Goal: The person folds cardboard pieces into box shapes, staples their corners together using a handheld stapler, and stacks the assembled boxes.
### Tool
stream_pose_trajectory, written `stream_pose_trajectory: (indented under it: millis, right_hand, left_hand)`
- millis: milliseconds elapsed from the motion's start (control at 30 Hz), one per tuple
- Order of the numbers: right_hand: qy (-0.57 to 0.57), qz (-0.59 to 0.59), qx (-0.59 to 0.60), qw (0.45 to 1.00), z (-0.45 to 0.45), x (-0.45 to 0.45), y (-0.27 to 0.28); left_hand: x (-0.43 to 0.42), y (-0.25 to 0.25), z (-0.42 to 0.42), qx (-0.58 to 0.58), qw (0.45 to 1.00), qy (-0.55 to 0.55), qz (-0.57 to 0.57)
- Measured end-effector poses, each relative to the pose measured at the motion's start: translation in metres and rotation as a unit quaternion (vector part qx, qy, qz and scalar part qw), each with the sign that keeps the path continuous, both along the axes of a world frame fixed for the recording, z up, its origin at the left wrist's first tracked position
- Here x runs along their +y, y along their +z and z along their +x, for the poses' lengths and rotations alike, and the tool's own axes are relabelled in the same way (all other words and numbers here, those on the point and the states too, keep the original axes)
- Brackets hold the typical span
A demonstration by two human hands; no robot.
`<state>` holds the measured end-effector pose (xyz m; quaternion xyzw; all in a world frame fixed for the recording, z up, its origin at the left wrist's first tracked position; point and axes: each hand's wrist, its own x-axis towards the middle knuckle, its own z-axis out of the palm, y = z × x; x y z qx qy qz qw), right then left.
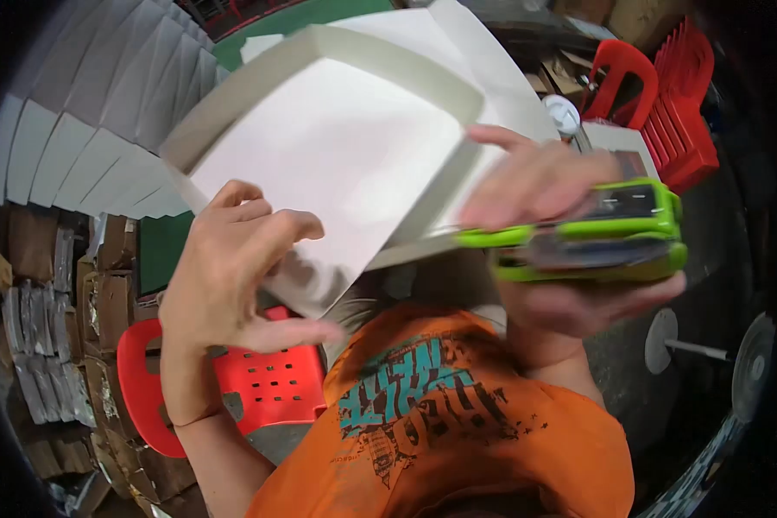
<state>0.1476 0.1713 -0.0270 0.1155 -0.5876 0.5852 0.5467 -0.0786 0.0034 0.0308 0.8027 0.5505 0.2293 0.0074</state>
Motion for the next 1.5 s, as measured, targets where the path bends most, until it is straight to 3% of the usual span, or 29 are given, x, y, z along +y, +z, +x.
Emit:
stream_pose_trajectory:
  millis: [67, 167, 233, 300, 400, 467, 533, 633, 833, 1000, 1167, 1300, 1400, 1500]
  right_hand:
    - [-0.063, -0.034, 0.041, 0.997, 0.009, 0.007, -0.007]
    - [-0.202, -0.043, 0.015, 0.978, 0.008, 0.031, -0.031]
    - [-0.294, -0.013, -0.066, 0.953, -0.002, 0.031, -0.036]
    - [-0.310, -0.004, -0.094, 0.946, -0.010, 0.033, -0.044]
    - [-0.285, -0.022, -0.075, 0.955, -0.010, 0.032, -0.052]
    - [-0.269, -0.048, -0.050, 0.961, -0.009, 0.032, -0.053]
    - [-0.235, -0.079, -0.034, 0.968, -0.005, 0.035, -0.054]
    - [-0.203, -0.113, 0.033, 0.972, -0.007, 0.037, -0.057]
    - [-0.221, -0.106, 0.022, 0.969, -0.008, 0.035, -0.055]
    - [-0.215, -0.100, 0.019, 0.971, -0.007, 0.036, -0.058]
    - [-0.225, -0.092, 0.005, 0.970, -0.007, 0.034, -0.055]
    - [-0.227, -0.085, -0.007, 0.970, -0.008, 0.033, -0.055]
    - [-0.228, -0.079, -0.011, 0.970, -0.007, 0.034, -0.056]
    - [-0.229, -0.079, -0.011, 0.970, -0.007, 0.034, -0.058]
  left_hand:
    - [-0.012, 0.032, -0.003, -0.025, 0.990, 0.030, -0.133]
    - [-0.016, 0.041, 0.009, -0.019, 0.974, 0.061, -0.217]
    - [0.003, 0.039, 0.031, 0.031, 0.972, 0.033, -0.229]
    - [0.017, 0.025, 0.043, 0.117, 0.968, 0.006, -0.224]
    - [0.009, 0.044, 0.042, 0.146, 0.966, 0.042, -0.209]
    - [-0.001, 0.080, 0.032, 0.072, 0.979, 0.109, -0.156]
    - [-0.008, 0.120, 0.021, 0.092, 0.978, 0.179, -0.057]
    - [-0.023, 0.172, -0.005, 0.095, 0.948, 0.247, 0.176]
    - [-0.072, 0.243, -0.088, 0.096, 0.800, 0.303, 0.509]
    - [-0.122, 0.288, -0.159, 0.059, 0.664, 0.312, 0.677]
    - [-0.170, 0.296, -0.228, 0.024, 0.611, 0.333, 0.717]
    - [-0.182, 0.257, -0.277, 0.046, 0.629, 0.378, 0.678]
    - [-0.167, 0.243, -0.298, -0.047, 0.663, 0.318, 0.676]
    - [-0.150, 0.240, -0.309, -0.048, 0.683, 0.301, 0.664]
